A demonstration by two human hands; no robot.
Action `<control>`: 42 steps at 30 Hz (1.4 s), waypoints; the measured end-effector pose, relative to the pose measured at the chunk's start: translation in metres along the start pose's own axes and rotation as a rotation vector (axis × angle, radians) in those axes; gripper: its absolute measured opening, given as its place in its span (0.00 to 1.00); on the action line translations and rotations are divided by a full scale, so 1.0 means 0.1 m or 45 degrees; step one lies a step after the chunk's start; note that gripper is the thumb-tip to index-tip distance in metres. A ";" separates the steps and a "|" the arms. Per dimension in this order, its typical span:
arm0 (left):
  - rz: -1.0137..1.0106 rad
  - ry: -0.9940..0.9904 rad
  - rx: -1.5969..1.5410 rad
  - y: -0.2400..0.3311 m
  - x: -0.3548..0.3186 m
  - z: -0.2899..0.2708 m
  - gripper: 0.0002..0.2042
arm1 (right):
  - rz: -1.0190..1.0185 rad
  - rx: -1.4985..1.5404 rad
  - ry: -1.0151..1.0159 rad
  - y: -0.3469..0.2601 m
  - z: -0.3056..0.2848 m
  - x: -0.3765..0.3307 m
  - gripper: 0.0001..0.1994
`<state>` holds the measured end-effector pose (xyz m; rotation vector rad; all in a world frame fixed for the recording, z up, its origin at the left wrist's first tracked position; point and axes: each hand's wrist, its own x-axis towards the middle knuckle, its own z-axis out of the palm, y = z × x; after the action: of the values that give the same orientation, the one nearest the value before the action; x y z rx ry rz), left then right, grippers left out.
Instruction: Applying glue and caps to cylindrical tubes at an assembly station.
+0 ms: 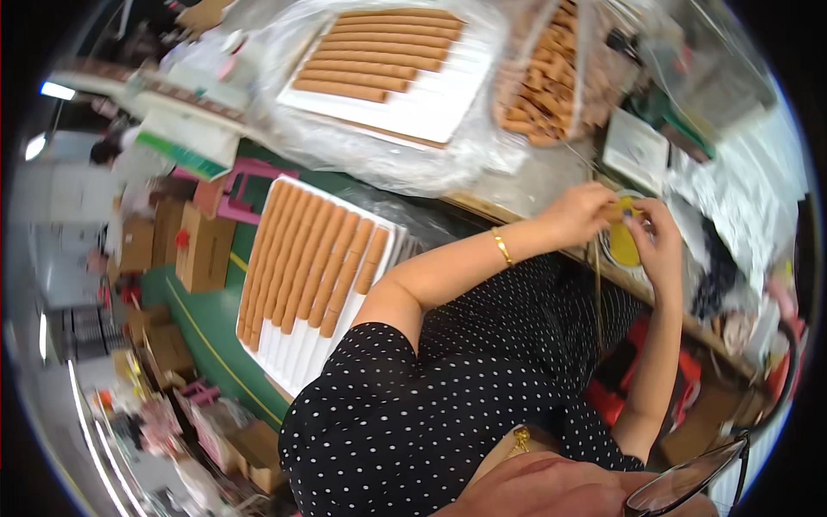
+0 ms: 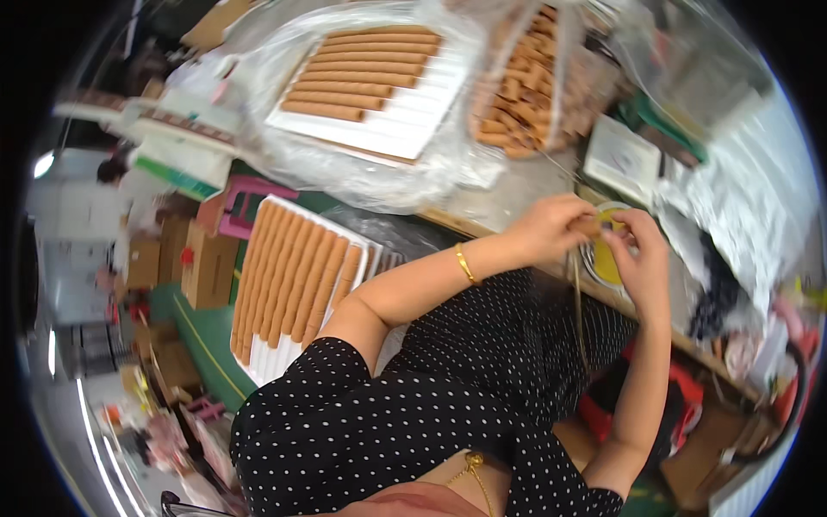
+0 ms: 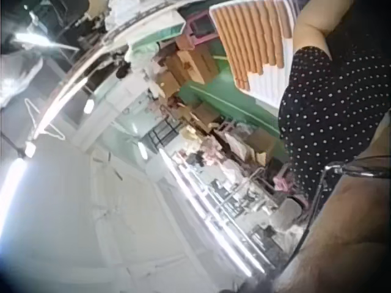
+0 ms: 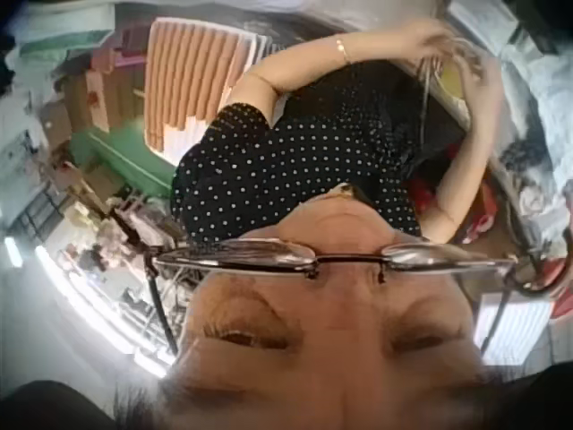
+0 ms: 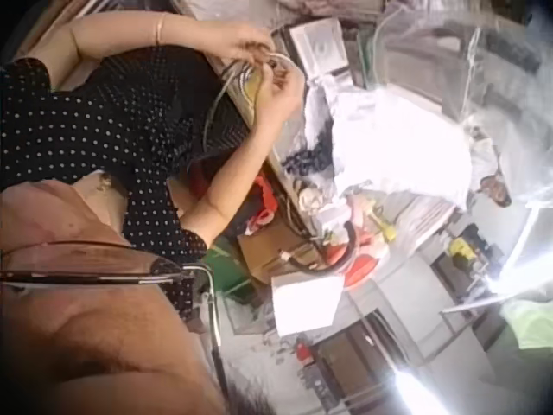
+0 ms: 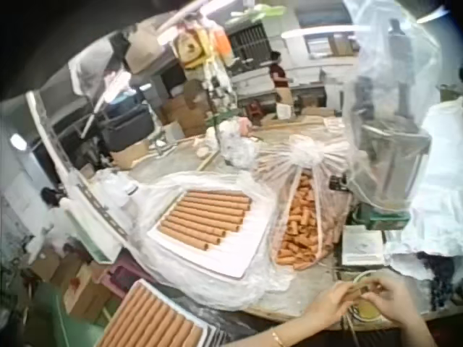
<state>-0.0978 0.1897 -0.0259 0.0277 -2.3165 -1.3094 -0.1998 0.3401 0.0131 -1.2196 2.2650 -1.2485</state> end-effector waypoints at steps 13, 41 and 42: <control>-0.463 1.116 0.612 -1.49 -0.18 -3.00 0.12 | -0.331 -0.337 0.024 -0.06 -0.01 -0.19 0.12; -1.042 1.022 0.799 -2.54 -0.75 -4.62 0.26 | 0.504 0.153 0.056 0.13 0.12 -0.56 0.13; -1.006 1.016 0.695 -2.49 -0.73 -4.56 0.27 | 0.466 0.169 0.049 0.13 0.13 -0.55 0.13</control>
<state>0.1020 -0.2940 -0.0609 1.4653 -1.8719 -0.6699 -0.1659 0.3799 -0.0128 -0.6996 2.2574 -1.2615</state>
